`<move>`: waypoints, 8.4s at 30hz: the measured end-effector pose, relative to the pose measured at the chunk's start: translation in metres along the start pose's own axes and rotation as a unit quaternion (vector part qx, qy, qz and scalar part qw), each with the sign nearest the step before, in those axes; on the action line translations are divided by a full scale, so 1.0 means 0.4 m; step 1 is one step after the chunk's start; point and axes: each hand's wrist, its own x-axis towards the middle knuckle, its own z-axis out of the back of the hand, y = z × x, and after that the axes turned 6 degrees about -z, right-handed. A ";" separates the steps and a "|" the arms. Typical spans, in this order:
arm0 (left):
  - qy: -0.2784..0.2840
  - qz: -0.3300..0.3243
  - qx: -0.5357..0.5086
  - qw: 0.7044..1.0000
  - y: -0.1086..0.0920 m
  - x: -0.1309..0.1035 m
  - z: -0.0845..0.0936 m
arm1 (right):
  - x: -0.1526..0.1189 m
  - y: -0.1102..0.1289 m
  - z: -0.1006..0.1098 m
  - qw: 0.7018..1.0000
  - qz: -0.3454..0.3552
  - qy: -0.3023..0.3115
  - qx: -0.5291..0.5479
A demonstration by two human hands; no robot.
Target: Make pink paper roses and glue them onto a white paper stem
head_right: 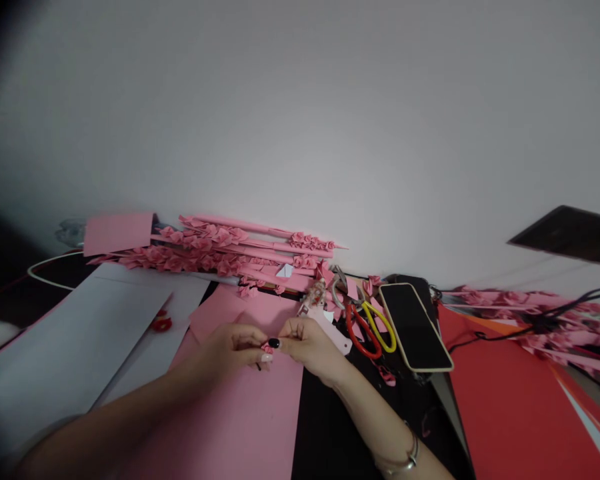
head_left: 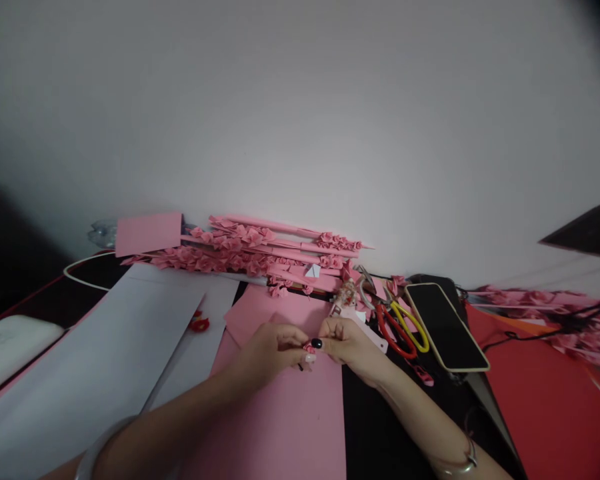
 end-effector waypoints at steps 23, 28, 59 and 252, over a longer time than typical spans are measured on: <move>-0.018 0.004 0.004 1.000 -0.007 0.003 0.001 | 0.009 -0.014 -0.014 0.997 0.044 -0.054 0.046; -0.017 -0.015 0.025 0.999 -0.006 0.000 0.000 | 0.008 -0.014 -0.022 0.996 0.041 -0.070 0.028; -0.002 -0.014 -0.009 1.000 0.004 -0.001 0.001 | 0.012 -0.019 0.000 0.999 0.014 -0.031 0.019; -0.025 -0.119 0.188 0.975 0.021 -0.004 0.004 | -0.004 -0.030 -0.037 0.980 0.120 -0.125 -0.097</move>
